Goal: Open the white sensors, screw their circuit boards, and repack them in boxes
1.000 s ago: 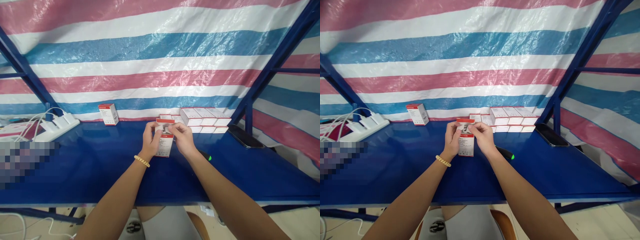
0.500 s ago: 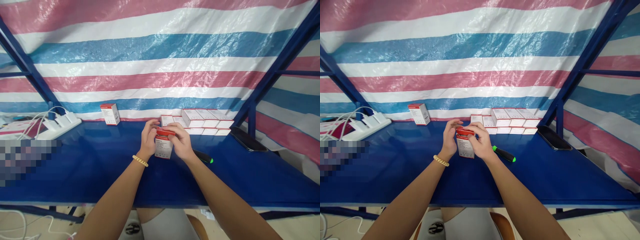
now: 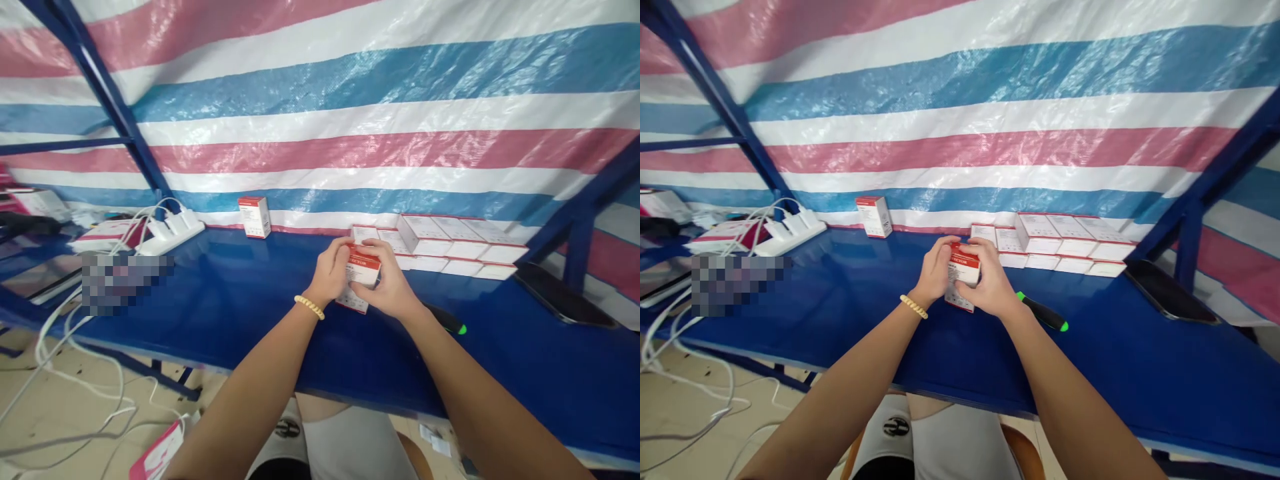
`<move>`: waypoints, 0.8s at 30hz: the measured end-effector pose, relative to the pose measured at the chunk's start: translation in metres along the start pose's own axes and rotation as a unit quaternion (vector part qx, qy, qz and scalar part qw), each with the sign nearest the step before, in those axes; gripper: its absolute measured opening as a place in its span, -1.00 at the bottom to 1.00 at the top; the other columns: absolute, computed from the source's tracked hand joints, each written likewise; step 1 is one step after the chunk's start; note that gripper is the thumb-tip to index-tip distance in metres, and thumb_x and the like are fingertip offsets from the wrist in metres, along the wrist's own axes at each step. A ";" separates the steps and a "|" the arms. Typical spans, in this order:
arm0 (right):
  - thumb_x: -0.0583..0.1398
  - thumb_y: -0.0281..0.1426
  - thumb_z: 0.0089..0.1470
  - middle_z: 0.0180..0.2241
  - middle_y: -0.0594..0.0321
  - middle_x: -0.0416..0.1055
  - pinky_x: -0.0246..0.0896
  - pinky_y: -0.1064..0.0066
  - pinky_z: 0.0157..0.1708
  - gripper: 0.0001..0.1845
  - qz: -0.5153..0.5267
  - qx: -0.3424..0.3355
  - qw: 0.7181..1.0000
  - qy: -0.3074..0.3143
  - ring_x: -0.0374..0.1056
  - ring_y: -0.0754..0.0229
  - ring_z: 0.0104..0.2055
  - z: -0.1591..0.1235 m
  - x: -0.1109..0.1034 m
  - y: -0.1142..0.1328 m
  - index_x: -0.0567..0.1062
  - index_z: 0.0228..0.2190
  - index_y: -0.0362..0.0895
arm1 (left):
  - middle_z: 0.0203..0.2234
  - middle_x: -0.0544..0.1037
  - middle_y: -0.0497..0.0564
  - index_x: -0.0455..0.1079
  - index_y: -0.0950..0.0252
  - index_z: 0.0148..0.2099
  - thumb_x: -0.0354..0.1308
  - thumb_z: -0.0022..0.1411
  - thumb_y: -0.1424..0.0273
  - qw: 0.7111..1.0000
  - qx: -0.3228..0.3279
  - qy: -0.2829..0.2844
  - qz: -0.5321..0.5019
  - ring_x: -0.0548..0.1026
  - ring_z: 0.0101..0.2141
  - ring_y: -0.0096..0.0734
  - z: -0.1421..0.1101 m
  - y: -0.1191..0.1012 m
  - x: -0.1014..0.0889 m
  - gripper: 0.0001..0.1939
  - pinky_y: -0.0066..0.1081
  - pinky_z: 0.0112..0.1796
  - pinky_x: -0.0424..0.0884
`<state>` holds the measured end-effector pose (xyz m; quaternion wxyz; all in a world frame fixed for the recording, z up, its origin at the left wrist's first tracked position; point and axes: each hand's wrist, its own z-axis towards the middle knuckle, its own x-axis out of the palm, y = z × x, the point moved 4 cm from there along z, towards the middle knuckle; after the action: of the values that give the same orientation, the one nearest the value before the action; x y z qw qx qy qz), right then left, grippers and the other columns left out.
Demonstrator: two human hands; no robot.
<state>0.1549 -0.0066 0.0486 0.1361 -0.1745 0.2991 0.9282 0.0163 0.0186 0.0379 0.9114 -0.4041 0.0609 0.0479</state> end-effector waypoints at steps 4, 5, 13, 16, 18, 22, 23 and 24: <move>0.32 -0.39 -0.16 0.02 0.06 0.31 0.32 0.07 0.01 -0.37 0.068 0.114 0.991 -0.004 0.35 -0.02 0.06 -0.001 0.004 -0.011 0.28 -0.01 -0.06 | -0.04 0.51 0.15 0.24 0.30 0.16 -0.10 0.39 0.16 0.997 -0.007 0.024 0.071 0.52 -0.11 -0.24 -0.002 0.004 0.001 -0.56 -0.23 -0.06 0.42; 0.33 -0.36 -0.14 -0.01 0.09 0.35 0.36 0.12 -0.05 -0.39 0.095 0.145 0.985 -0.009 0.40 0.02 -0.02 -0.002 0.006 -0.014 0.29 -0.02 -0.05 | 0.04 0.47 0.18 0.20 0.30 0.21 -0.07 0.38 0.16 0.995 -0.006 0.039 0.086 0.48 -0.03 -0.20 -0.002 0.004 0.002 -0.53 -0.19 0.00 0.39; 0.39 -0.16 -0.21 -0.17 0.19 0.49 0.43 0.17 -0.19 -0.35 0.207 0.274 0.934 -0.095 0.47 0.07 -0.19 -0.005 0.017 -0.036 0.31 -0.08 0.00 | 0.25 0.21 0.25 -0.14 0.28 0.40 0.20 0.14 0.11 0.977 -0.020 0.134 0.166 0.27 0.20 0.02 -0.004 -0.002 0.004 -0.08 -0.01 0.16 0.24; 0.40 -0.13 -0.23 -0.18 0.18 0.49 0.43 0.13 -0.18 -0.33 0.195 0.287 0.930 -0.122 0.46 0.05 -0.20 -0.008 0.017 -0.044 0.34 -0.07 -0.03 | 0.24 0.22 0.24 -0.12 0.25 0.38 0.28 0.01 0.12 0.963 -0.009 0.150 0.224 0.30 0.17 0.04 -0.003 -0.007 0.003 0.01 0.02 0.13 0.28; 0.38 -0.14 -0.18 -0.12 0.13 0.47 0.41 0.08 -0.13 -0.35 0.148 0.260 0.942 -0.152 0.45 0.03 -0.15 -0.008 0.013 -0.046 0.36 -0.05 -0.05 | 0.22 0.23 0.24 -0.16 0.25 0.39 0.32 -0.08 0.15 0.953 0.012 0.147 0.266 0.33 0.14 0.04 -0.003 -0.010 0.003 0.09 0.00 0.09 0.32; 0.32 -0.28 -0.06 -0.03 0.09 0.39 0.28 0.02 0.07 -0.54 0.048 0.115 0.980 -0.156 0.35 0.00 0.05 -0.004 0.006 -0.033 0.42 -0.07 -0.04 | 0.18 0.24 0.25 -0.22 0.24 0.38 0.29 -0.10 0.24 0.932 0.057 0.129 0.335 0.36 0.10 0.02 -0.007 -0.012 0.007 0.09 -0.03 0.03 0.37; 0.30 -0.31 -0.02 -0.03 0.10 0.39 0.26 0.03 0.09 -0.59 0.038 0.089 0.985 -0.140 0.33 0.02 0.07 -0.002 0.006 -0.028 0.44 -0.09 -0.04 | 0.17 0.23 0.26 -0.19 0.25 0.37 0.28 -0.07 0.26 0.927 0.061 0.122 0.349 0.35 0.10 0.03 -0.009 -0.011 0.009 0.05 -0.03 0.02 0.38; 0.27 -0.34 0.01 -0.04 0.10 0.39 0.26 0.05 0.09 -0.64 0.035 0.074 0.989 -0.122 0.33 0.03 0.07 -0.001 0.007 -0.024 0.45 -0.10 -0.04 | 0.16 0.23 0.28 -0.16 0.26 0.36 0.26 -0.04 0.27 0.924 0.057 0.111 0.361 0.36 0.09 0.05 -0.010 -0.011 0.011 -0.01 -0.02 0.00 0.39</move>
<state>0.1574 0.0124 0.0329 0.1513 -0.0388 0.3536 0.9223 0.0280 0.0042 0.0370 0.8412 -0.3048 0.3059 0.3255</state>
